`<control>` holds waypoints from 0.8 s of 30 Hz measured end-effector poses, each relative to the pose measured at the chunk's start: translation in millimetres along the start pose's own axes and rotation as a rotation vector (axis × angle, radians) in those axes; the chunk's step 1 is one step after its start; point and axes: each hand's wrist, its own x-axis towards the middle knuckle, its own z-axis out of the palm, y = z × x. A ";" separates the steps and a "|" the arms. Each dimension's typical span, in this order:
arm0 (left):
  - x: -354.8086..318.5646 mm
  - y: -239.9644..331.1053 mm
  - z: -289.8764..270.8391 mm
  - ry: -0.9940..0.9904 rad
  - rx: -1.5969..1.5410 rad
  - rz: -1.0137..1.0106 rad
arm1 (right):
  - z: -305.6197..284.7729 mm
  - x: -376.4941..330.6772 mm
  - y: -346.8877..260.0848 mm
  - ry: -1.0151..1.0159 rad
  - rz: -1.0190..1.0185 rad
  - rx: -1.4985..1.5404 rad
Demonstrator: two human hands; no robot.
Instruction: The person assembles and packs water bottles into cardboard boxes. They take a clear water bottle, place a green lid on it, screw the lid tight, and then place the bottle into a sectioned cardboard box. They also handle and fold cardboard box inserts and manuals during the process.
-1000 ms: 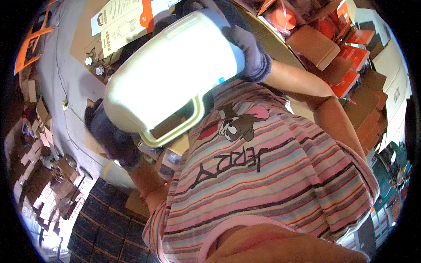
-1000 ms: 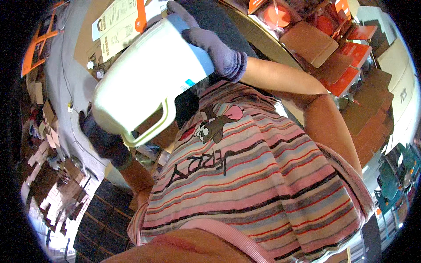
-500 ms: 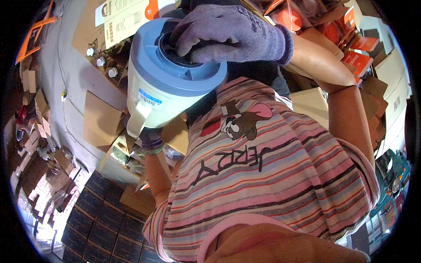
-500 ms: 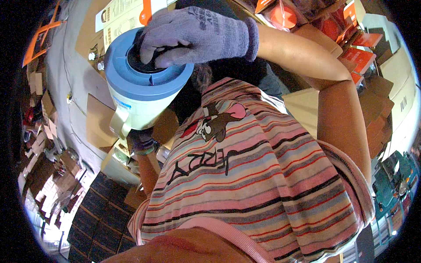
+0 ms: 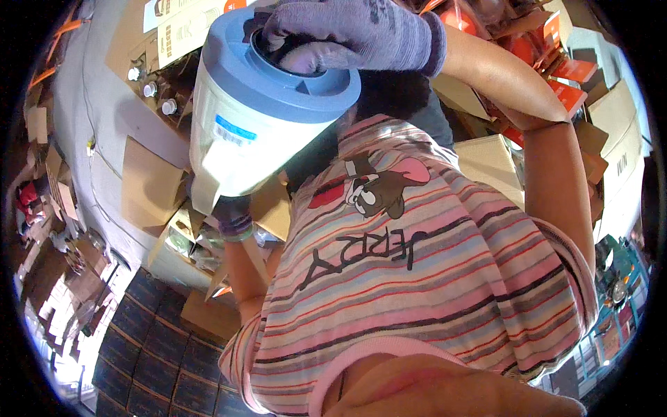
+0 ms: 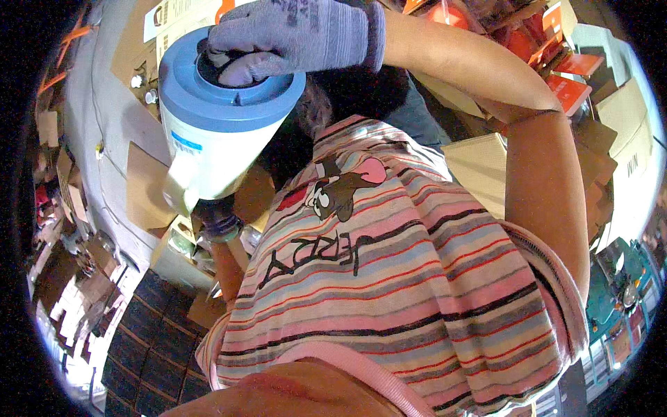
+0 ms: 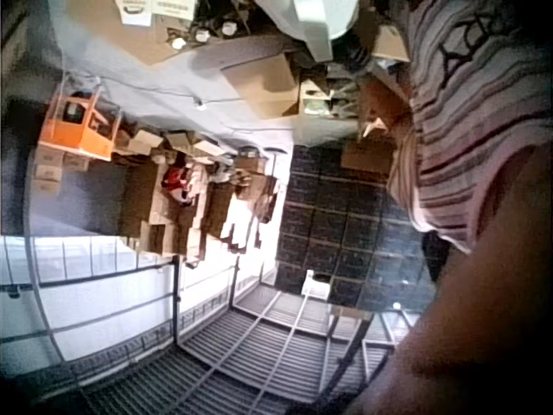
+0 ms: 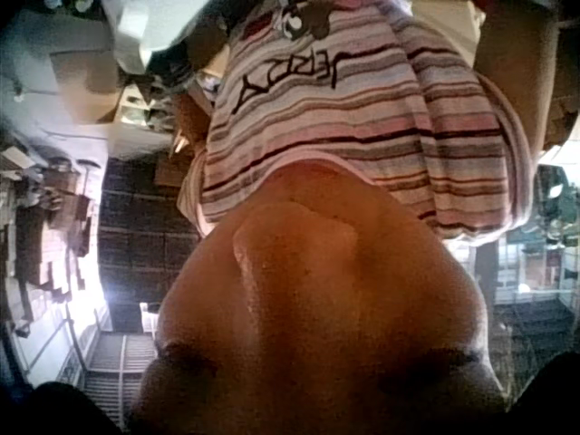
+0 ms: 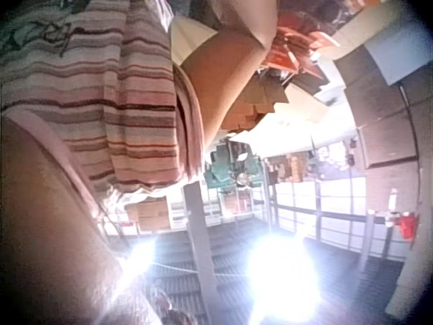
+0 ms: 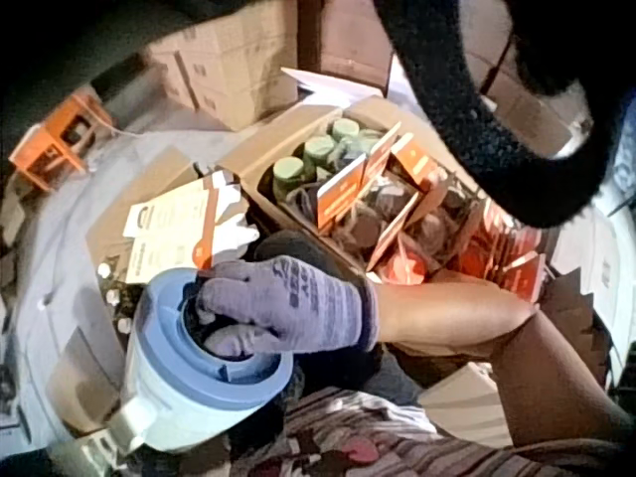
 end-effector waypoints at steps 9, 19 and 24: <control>-1.9 34.3 16.9 -0.089 -0.353 0.219 | 56.8 -55.4 -12.8 -0.667 0.940 -0.368; -5.3 24.3 3.6 -0.038 -0.238 0.281 | -27.7 -29.4 -4.4 0.601 0.483 0.361; -10.6 7.6 -10.4 0.025 -0.176 0.283 | -23.1 -49.2 -18.8 -0.073 0.229 0.096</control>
